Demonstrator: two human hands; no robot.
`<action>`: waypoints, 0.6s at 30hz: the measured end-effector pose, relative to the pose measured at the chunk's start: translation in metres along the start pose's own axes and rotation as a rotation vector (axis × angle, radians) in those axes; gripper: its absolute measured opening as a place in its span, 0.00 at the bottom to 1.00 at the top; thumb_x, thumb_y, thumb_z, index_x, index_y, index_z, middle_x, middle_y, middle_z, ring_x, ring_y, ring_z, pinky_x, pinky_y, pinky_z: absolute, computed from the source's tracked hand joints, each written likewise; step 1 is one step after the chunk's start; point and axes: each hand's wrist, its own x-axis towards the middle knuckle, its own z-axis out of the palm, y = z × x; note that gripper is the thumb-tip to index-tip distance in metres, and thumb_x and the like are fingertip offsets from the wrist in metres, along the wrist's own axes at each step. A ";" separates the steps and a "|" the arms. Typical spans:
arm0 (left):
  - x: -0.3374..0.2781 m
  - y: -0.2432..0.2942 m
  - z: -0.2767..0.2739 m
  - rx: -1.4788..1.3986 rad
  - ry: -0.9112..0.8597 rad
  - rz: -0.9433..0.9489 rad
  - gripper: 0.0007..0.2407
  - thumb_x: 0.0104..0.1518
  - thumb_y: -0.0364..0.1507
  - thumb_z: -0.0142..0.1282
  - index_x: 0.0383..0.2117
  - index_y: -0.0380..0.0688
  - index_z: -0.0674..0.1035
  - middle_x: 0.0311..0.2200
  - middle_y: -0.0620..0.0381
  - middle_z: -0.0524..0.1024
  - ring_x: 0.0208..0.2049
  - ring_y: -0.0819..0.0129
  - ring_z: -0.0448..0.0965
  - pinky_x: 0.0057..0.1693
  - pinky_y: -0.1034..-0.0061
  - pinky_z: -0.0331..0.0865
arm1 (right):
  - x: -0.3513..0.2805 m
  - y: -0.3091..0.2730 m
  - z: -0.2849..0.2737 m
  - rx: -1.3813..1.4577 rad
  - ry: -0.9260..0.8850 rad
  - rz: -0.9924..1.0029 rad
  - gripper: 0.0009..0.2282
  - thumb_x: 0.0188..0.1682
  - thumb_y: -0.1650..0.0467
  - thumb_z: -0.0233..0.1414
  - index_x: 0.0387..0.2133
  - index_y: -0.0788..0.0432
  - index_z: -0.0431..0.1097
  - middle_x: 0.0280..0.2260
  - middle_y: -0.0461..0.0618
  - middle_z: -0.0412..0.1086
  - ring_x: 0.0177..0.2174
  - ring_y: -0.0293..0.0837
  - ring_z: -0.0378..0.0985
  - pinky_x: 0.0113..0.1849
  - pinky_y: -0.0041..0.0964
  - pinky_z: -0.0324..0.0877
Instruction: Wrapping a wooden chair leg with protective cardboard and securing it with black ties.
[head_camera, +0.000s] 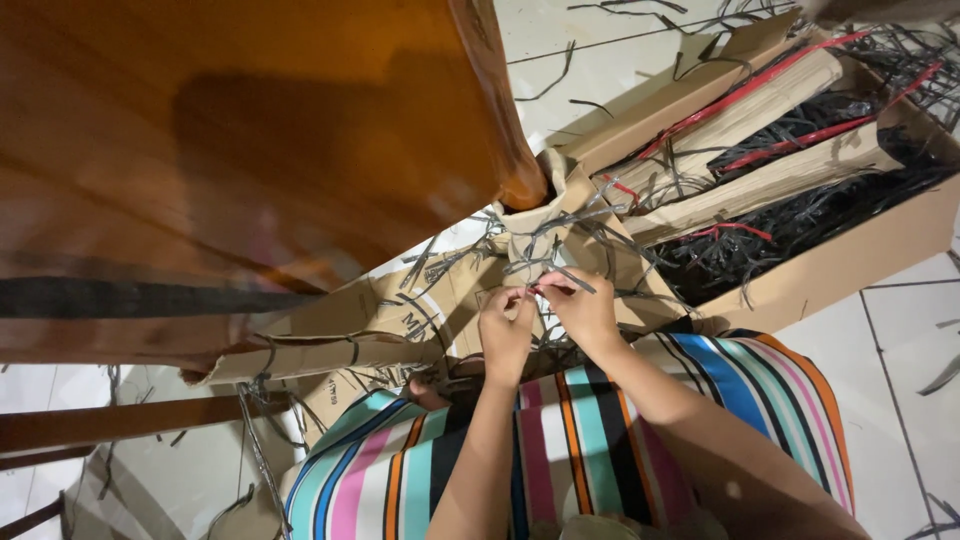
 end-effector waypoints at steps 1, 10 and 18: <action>0.000 -0.002 0.001 0.000 0.000 0.000 0.06 0.56 0.28 0.61 0.35 0.40 0.84 0.36 0.50 0.79 0.39 0.61 0.80 0.50 0.71 0.74 | 0.001 0.002 0.001 0.000 0.000 0.000 0.08 0.40 0.77 0.62 0.27 0.50 0.82 0.26 0.55 0.79 0.19 0.41 0.79 0.25 0.35 0.75; 0.000 -0.008 0.004 0.039 -0.042 -0.083 0.08 0.54 0.33 0.62 0.35 0.45 0.86 0.36 0.51 0.81 0.40 0.60 0.82 0.48 0.70 0.75 | -0.011 -0.022 -0.006 0.193 -0.039 0.324 0.04 0.39 0.76 0.61 0.27 0.57 0.81 0.14 0.55 0.73 0.10 0.37 0.70 0.15 0.27 0.67; 0.000 -0.008 0.006 -0.198 -0.037 -0.256 0.08 0.54 0.28 0.60 0.34 0.36 0.84 0.22 0.51 0.80 0.17 0.72 0.75 0.28 0.76 0.73 | -0.017 -0.030 -0.006 0.657 -0.018 0.619 0.11 0.42 0.79 0.62 0.34 0.63 0.68 0.21 0.44 0.59 0.17 0.35 0.67 0.14 0.22 0.54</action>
